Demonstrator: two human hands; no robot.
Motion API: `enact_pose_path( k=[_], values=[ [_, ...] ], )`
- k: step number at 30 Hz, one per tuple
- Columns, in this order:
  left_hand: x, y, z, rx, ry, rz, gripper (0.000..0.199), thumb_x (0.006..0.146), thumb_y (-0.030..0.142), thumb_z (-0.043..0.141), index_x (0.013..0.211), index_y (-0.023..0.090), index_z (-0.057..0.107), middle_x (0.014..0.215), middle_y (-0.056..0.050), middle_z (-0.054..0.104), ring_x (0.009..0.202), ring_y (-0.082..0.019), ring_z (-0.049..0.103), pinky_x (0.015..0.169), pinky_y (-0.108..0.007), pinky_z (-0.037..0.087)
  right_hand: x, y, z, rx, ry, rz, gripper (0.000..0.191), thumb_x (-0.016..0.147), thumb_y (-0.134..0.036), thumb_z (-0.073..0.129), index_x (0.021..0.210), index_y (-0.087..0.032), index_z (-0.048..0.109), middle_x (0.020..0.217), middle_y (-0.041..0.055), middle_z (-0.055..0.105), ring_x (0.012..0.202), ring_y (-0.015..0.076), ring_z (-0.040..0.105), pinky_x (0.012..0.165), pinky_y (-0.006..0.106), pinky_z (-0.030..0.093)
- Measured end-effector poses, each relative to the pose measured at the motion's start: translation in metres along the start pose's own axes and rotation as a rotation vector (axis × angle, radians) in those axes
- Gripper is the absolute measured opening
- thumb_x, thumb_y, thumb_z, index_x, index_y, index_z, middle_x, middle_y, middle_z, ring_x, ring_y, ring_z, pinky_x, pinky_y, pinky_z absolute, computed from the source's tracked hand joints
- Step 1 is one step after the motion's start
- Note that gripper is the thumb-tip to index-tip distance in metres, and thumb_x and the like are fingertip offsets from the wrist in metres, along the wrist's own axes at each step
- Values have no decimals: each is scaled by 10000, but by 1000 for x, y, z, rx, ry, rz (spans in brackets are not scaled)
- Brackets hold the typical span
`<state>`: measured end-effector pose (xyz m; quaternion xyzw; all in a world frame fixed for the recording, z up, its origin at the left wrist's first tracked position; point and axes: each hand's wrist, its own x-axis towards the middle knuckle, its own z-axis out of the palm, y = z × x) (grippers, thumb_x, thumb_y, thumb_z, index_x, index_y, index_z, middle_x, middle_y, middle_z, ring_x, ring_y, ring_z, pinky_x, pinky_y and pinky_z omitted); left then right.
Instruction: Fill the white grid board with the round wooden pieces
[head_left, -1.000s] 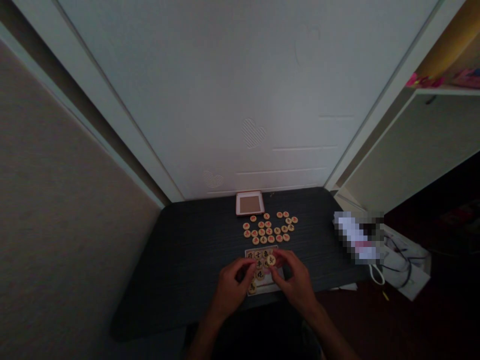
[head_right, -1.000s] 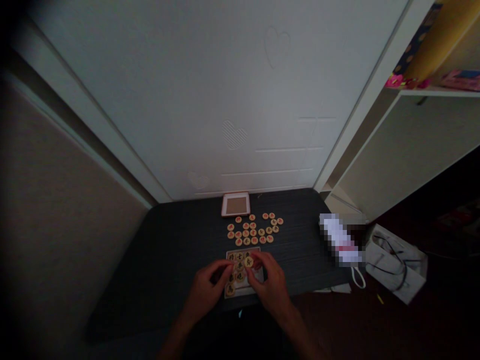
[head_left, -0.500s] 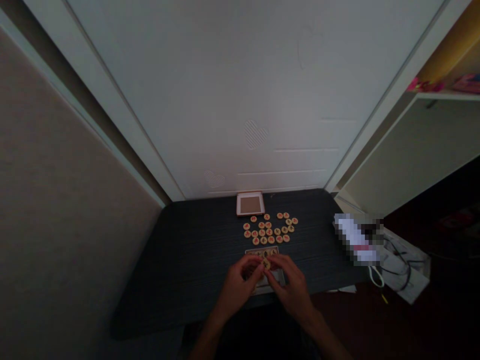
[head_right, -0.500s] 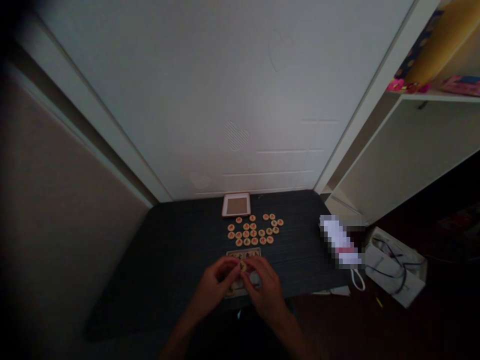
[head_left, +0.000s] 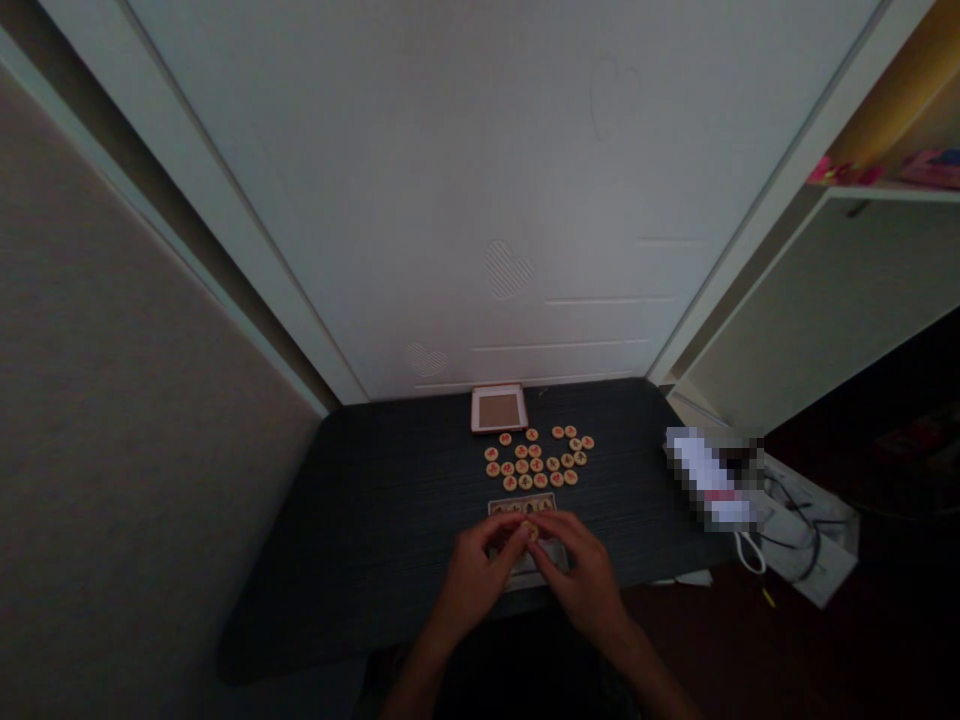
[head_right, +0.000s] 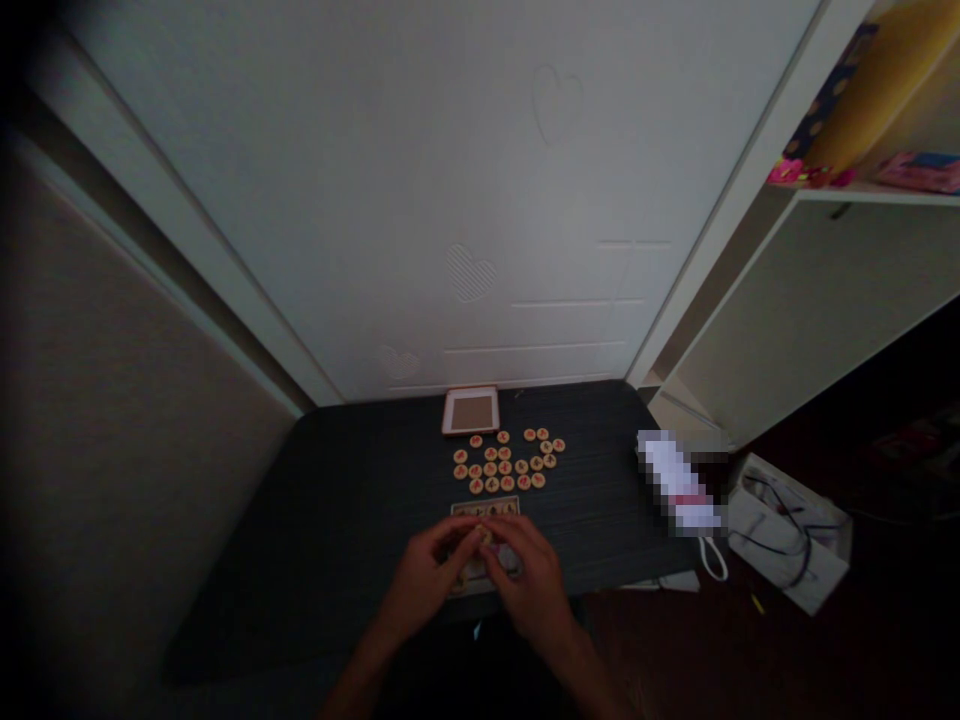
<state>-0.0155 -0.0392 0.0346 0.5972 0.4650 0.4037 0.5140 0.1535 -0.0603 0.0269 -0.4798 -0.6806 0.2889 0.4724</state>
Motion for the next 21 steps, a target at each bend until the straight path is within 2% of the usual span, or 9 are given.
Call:
enact_pose_path(
  k=[5,11,16,21],
  values=[
    [0,6,-2,91,15,34,277,933,394,594,1095,226,745,1107,-78,754,1024,-240,695,921,-360,551,3,-1,-1,150,11,163,210,908,-359,672,1076,-255,743,1001,63,742,889,219,710,818,347,590],
    [-2,4,4,3,-17,5,253,933,366,609,1116,221,707,1120,-72,748,986,-218,712,875,-330,571,6,4,-1,354,0,365,299,855,-483,711,993,-222,756,946,72,771,878,251,735,799,356,596],
    [-2,0,7,23,-5,26,246,909,338,645,1121,222,691,1084,-61,744,960,-208,705,882,-328,564,6,6,0,436,27,438,330,813,-507,749,945,-205,747,936,84,781,862,259,739,775,359,593],
    [-2,6,4,115,-20,51,269,919,346,624,1149,230,702,1065,-66,742,894,-202,693,851,-324,564,6,8,-1,465,43,473,349,797,-526,757,904,-194,739,892,79,779,835,253,735,771,356,582]
  ],
)
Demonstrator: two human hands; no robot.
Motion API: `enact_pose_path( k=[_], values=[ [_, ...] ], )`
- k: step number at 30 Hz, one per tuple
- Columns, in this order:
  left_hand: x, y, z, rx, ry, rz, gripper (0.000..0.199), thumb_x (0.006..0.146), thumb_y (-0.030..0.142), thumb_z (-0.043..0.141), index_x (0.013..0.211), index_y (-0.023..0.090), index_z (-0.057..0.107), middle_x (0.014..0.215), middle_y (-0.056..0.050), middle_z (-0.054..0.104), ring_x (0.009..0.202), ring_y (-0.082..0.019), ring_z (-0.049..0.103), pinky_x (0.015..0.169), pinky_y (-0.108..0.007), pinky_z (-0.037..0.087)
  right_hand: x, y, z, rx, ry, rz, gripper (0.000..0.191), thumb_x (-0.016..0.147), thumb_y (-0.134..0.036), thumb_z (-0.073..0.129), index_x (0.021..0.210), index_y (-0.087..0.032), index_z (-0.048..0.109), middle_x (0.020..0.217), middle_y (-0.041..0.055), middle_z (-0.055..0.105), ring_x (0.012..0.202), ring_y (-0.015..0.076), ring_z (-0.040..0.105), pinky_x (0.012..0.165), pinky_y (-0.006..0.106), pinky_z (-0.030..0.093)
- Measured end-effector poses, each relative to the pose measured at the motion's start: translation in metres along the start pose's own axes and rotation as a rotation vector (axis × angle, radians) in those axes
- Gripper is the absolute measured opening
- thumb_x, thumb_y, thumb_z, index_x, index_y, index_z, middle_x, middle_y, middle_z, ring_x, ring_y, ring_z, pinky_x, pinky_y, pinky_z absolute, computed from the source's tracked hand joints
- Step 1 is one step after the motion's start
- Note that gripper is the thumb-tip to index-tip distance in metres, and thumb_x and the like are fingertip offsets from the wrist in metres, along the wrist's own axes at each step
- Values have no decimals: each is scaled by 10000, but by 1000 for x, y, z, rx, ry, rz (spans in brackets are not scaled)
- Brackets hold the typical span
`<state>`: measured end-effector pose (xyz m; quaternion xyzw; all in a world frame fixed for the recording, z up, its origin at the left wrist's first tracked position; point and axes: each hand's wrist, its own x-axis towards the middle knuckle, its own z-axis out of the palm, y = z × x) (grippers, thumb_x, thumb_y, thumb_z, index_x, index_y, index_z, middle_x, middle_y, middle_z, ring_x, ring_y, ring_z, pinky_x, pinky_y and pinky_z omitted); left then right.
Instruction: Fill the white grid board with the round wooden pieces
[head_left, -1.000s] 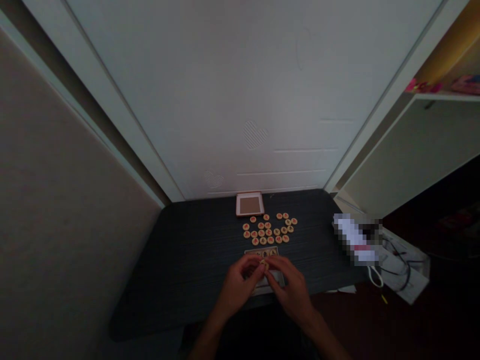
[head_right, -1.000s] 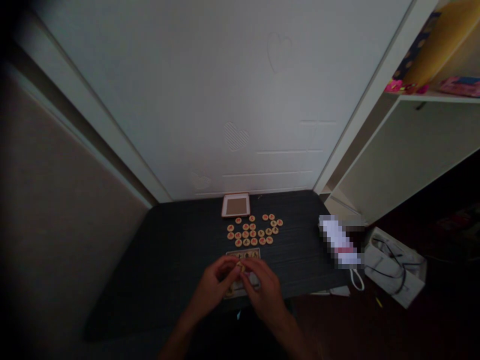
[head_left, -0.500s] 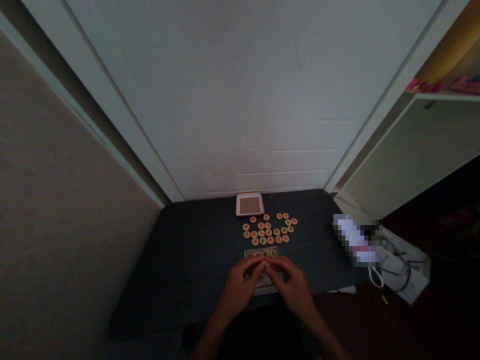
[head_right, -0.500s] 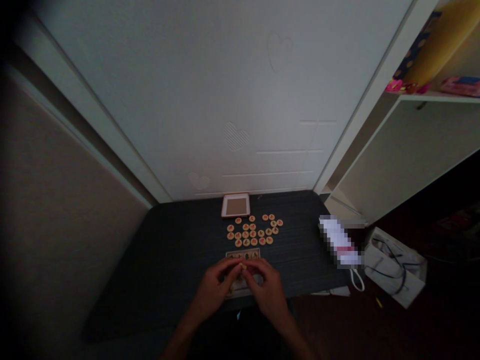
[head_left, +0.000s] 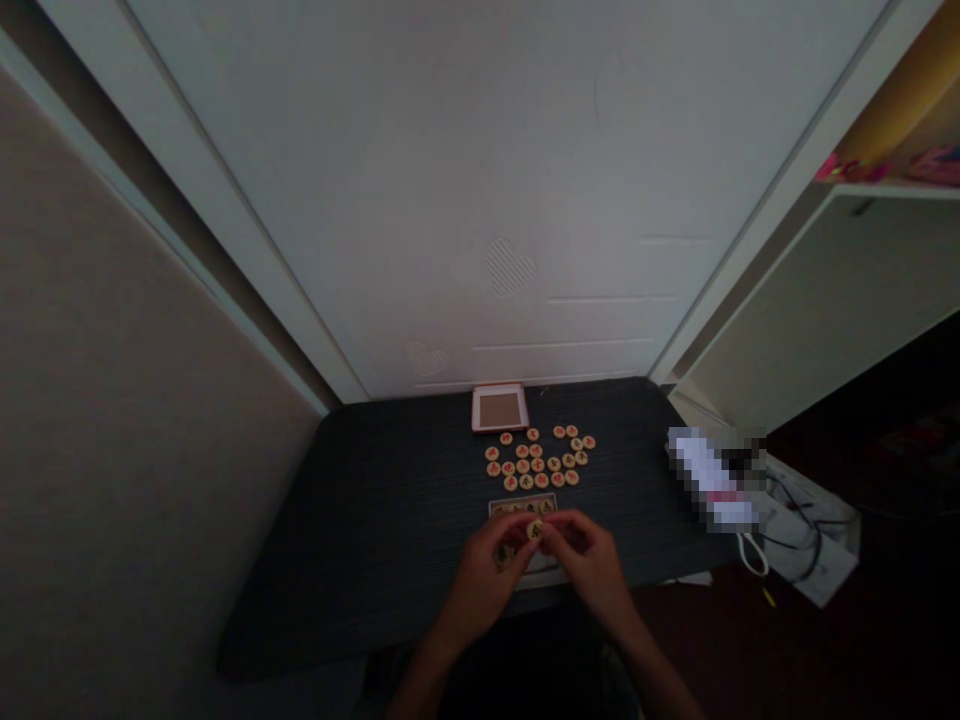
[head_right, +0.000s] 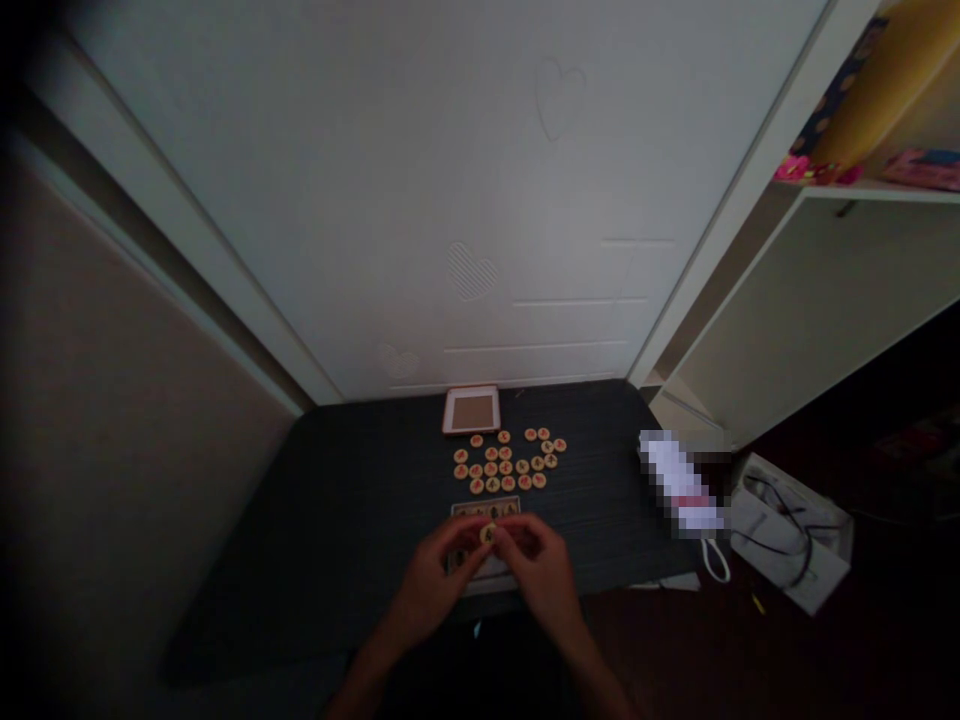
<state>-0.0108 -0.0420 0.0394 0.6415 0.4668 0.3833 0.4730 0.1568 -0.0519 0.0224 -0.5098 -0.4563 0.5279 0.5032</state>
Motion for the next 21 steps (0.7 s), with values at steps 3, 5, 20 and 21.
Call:
enact_pose_path(
  k=[3,5,20,21],
  values=[
    [0,4,-2,39,-5,36,269,925,337,616,1158,242,712,1055,-61,738,871,-195,682,838,-319,558,1,2,-1,19,5,26,361,788,-533,761,902,-192,728,850,74,777,766,243,729,710,348,581],
    [0,4,-2,46,-5,64,273,932,330,609,1173,252,712,1033,-56,734,854,-190,672,823,-316,553,2,3,-1,45,8,40,362,782,-535,763,906,-199,715,825,62,773,734,234,725,685,342,581],
    [-3,8,-5,92,-38,116,290,942,327,601,1208,282,707,1030,-51,715,894,-197,661,838,-321,544,0,2,1,85,-56,20,342,778,-499,783,917,-199,696,857,54,752,820,221,719,778,347,577],
    [-3,9,-5,96,-44,118,289,938,330,605,1204,283,709,1038,-53,717,909,-202,663,847,-325,545,0,1,1,80,-55,22,340,777,-502,782,905,-198,698,846,55,752,810,223,719,771,350,577]
  ],
)
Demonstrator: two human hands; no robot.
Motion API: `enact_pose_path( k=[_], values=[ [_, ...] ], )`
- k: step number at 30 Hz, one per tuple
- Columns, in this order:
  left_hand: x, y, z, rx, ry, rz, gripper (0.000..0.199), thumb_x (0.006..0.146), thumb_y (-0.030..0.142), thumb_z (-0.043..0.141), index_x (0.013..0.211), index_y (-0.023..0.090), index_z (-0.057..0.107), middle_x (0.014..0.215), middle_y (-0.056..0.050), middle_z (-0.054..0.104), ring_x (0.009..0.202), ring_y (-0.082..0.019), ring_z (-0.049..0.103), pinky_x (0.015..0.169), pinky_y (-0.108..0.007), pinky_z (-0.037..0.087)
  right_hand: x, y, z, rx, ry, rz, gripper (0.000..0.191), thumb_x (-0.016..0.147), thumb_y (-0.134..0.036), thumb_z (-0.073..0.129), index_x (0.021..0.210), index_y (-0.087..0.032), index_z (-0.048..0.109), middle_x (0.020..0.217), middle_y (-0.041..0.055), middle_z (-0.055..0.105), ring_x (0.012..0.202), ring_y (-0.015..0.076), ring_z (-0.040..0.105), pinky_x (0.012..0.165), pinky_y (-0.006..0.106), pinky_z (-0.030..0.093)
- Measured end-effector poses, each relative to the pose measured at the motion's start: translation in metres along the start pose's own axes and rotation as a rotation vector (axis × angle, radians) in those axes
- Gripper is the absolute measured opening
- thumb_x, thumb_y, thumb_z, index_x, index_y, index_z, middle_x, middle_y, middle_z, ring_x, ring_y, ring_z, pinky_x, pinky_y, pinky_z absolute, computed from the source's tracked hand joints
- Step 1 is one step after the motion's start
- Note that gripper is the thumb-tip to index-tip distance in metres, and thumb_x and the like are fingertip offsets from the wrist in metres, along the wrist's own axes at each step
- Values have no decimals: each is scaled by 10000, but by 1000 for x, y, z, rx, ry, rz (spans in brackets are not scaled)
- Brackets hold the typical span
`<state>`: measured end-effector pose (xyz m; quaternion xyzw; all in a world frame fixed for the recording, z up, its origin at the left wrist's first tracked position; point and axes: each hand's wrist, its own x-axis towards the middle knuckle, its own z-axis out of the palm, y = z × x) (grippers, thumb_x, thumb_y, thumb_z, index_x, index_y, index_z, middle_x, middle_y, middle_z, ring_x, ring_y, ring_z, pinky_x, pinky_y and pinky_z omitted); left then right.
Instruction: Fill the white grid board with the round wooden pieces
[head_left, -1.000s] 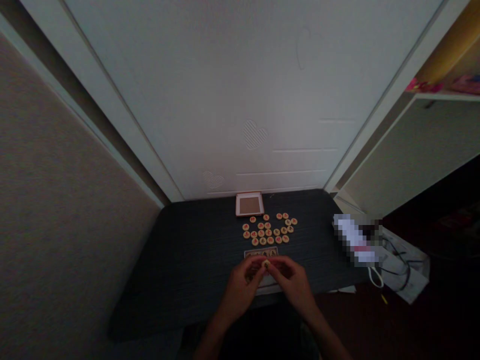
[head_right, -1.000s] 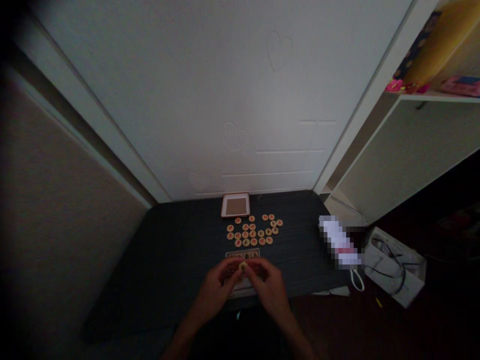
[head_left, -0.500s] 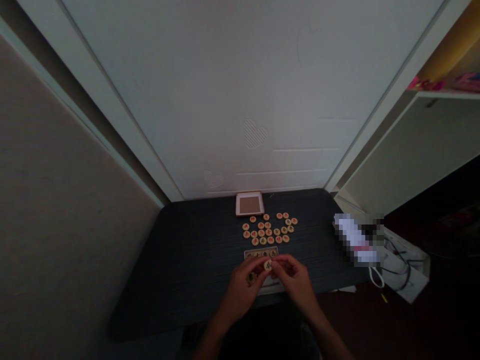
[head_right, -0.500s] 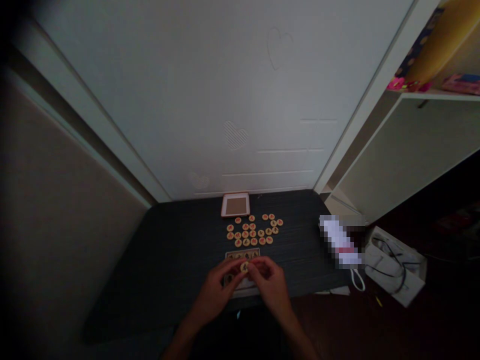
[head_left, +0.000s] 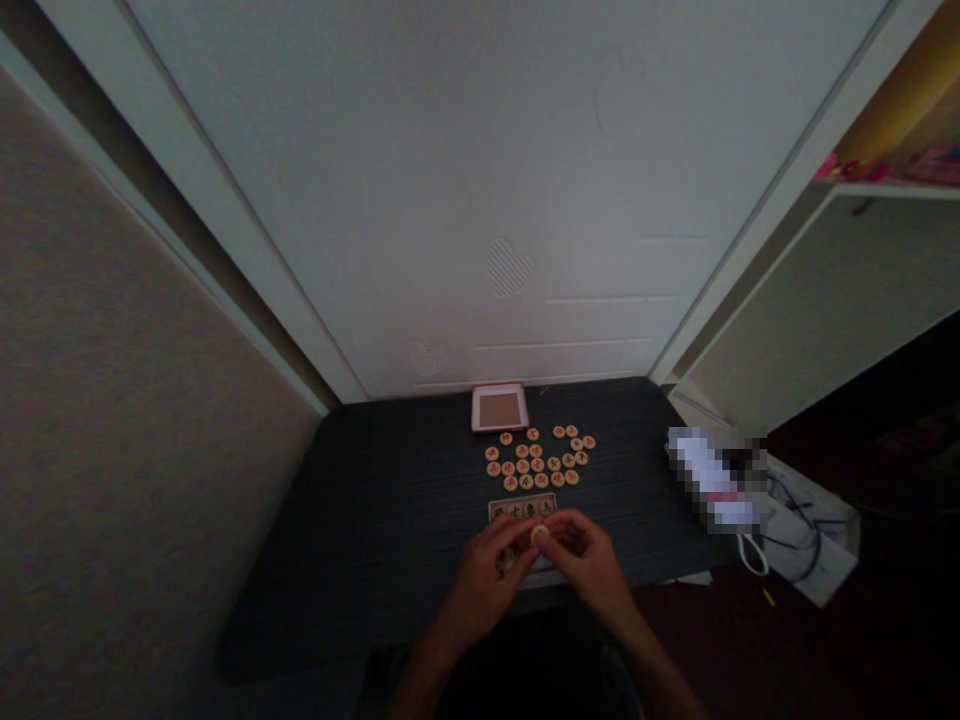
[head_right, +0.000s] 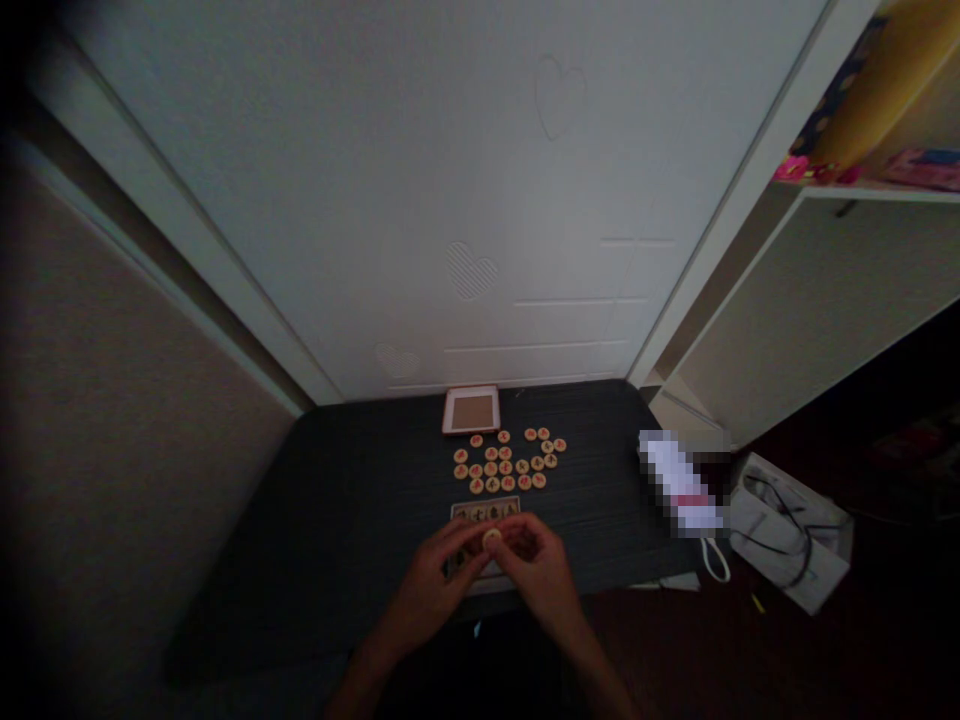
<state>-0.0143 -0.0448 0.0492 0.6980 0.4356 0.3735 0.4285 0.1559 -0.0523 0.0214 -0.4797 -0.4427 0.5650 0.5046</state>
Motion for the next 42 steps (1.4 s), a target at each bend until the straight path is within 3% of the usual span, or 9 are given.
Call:
enact_pose_path(
  k=[6,12,21,30,38,42],
  values=[
    [-1,-1,1,15,-23,-7,296,950,328,588,1223,290,696,1125,-60,705,1007,-215,648,941,-358,523,1,-1,-2,-42,39,1,396,741,-564,788,841,-187,716,785,59,749,744,224,705,703,338,571],
    [-1,-3,1,3,-31,0,311,950,304,598,1249,302,682,1040,-43,706,907,-195,654,869,-324,534,0,-2,-4,-86,43,-1,366,799,-565,735,828,-200,720,717,24,715,683,193,667,635,287,535],
    [-2,-4,3,-13,1,-36,266,945,310,610,1194,291,700,1080,-31,736,908,-192,668,869,-312,527,-1,-5,-4,-74,25,10,323,837,-524,720,827,-201,708,704,12,699,664,174,645,619,262,509],
    [-4,-11,1,-9,16,-79,273,914,289,658,1181,271,706,1077,-13,765,928,-180,699,882,-286,533,-3,-8,-2,-6,9,20,302,807,-497,768,902,-213,728,787,22,750,722,187,694,688,282,556],
    [-3,-13,-2,-53,1,-81,289,922,286,652,1205,285,710,1159,-14,758,1027,-194,710,948,-301,532,-6,-3,-9,-4,-109,-8,298,831,-434,766,1050,-235,729,1018,59,762,954,232,709,867,343,551],
    [-3,-12,-3,-50,-14,-76,284,931,304,642,1206,290,712,1188,-19,749,1068,-205,704,974,-321,528,-5,1,-12,-34,-115,-32,309,826,-410,776,1083,-245,726,1050,62,757,974,235,703,891,360,542]
  ],
)
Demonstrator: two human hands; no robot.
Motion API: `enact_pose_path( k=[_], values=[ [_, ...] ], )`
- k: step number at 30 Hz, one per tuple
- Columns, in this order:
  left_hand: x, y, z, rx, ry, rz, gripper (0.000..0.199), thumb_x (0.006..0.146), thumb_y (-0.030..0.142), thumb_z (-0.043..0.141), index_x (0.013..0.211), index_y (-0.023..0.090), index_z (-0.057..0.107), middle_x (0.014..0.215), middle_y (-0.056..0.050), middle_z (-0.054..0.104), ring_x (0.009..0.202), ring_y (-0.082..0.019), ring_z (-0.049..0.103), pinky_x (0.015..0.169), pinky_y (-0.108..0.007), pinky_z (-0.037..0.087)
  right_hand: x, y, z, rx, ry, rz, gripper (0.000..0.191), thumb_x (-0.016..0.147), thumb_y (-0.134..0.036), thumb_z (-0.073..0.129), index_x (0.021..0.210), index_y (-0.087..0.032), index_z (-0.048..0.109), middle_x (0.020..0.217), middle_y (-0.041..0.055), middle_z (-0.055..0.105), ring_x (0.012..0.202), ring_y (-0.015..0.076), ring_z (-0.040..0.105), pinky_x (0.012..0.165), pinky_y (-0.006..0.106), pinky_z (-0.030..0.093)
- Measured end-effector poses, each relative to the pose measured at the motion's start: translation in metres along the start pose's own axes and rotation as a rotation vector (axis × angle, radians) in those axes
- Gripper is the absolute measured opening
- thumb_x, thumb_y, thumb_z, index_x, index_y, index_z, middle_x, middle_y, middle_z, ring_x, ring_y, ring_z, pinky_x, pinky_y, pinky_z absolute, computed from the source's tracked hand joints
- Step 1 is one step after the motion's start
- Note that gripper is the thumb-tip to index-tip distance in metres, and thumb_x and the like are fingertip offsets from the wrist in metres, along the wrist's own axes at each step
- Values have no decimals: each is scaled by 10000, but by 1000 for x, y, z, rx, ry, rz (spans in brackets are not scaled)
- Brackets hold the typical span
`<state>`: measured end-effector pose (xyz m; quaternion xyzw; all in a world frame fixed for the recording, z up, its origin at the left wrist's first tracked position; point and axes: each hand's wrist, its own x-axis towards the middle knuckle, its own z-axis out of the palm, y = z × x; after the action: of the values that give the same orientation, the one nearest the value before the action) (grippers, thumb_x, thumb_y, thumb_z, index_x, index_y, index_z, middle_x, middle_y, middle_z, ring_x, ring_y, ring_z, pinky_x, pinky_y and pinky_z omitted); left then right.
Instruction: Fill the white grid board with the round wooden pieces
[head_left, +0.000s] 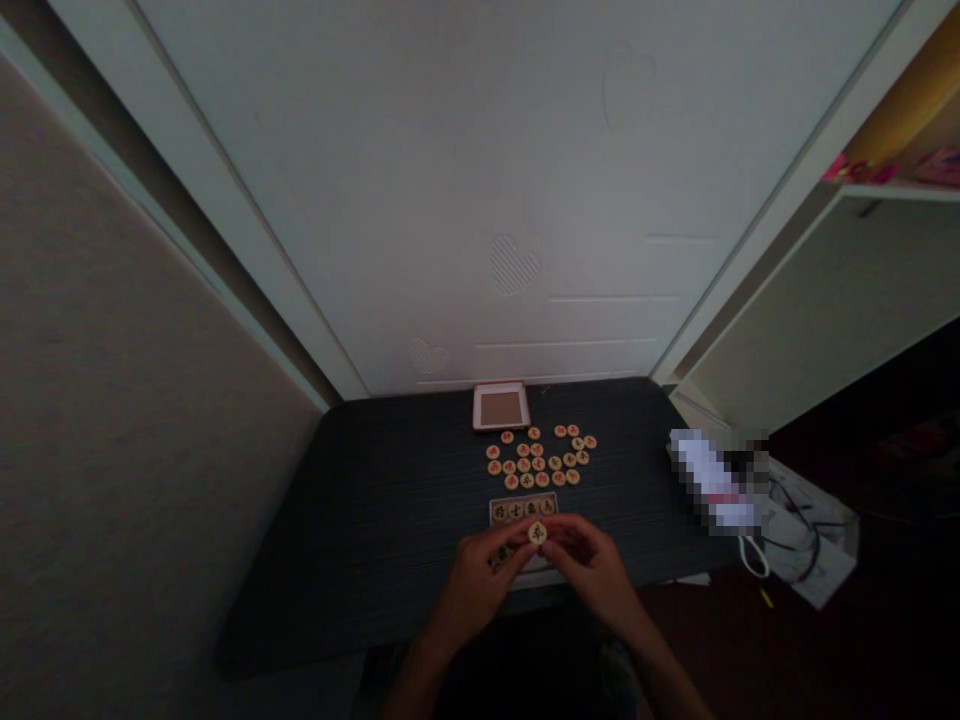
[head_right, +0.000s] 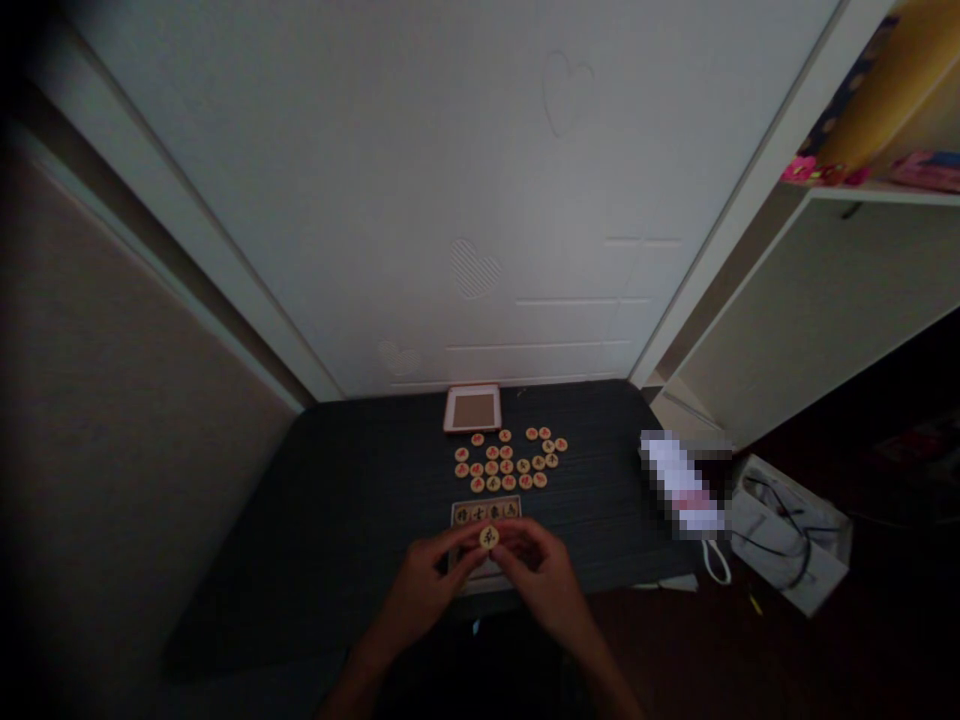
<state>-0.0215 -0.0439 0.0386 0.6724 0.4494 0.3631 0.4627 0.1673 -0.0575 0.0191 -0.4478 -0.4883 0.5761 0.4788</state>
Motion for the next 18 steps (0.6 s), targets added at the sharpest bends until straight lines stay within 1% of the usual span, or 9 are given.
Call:
enact_pose_path(
  k=[3,7,9,13,18],
  values=[
    [-1,0,-1,-10,-17,8,300,936,308,633,1227,278,701,1224,-32,732,1076,-213,703,962,-333,542,0,2,-1,0,-7,3,311,834,-408,767,1095,-246,723,1060,64,755,975,236,703,892,366,543],
    [-1,-1,-1,-39,-26,0,318,937,304,632,1248,273,689,1214,-33,736,1005,-202,728,916,-318,567,0,4,-1,-8,-14,7,319,840,-404,762,1111,-244,718,1033,62,756,982,242,700,902,378,538],
    [-1,-1,-1,-47,-21,5,321,931,300,642,1248,273,689,1219,-32,734,1001,-201,730,905,-312,573,0,4,-2,-22,-12,3,325,838,-410,762,1114,-242,719,1013,61,757,980,245,697,904,384,537],
    [0,0,0,-48,10,24,298,909,293,673,1203,272,717,1200,-31,742,1021,-211,728,897,-306,577,0,3,-3,-53,-6,-1,333,830,-412,768,1111,-241,718,1049,65,752,970,241,694,894,381,539],
    [1,0,-1,-17,43,36,251,886,280,699,1130,275,755,1137,-30,767,976,-212,743,900,-314,580,0,2,-2,-39,-13,-9,323,827,-413,772,1100,-249,718,1052,58,752,946,227,695,885,370,539]
  ],
)
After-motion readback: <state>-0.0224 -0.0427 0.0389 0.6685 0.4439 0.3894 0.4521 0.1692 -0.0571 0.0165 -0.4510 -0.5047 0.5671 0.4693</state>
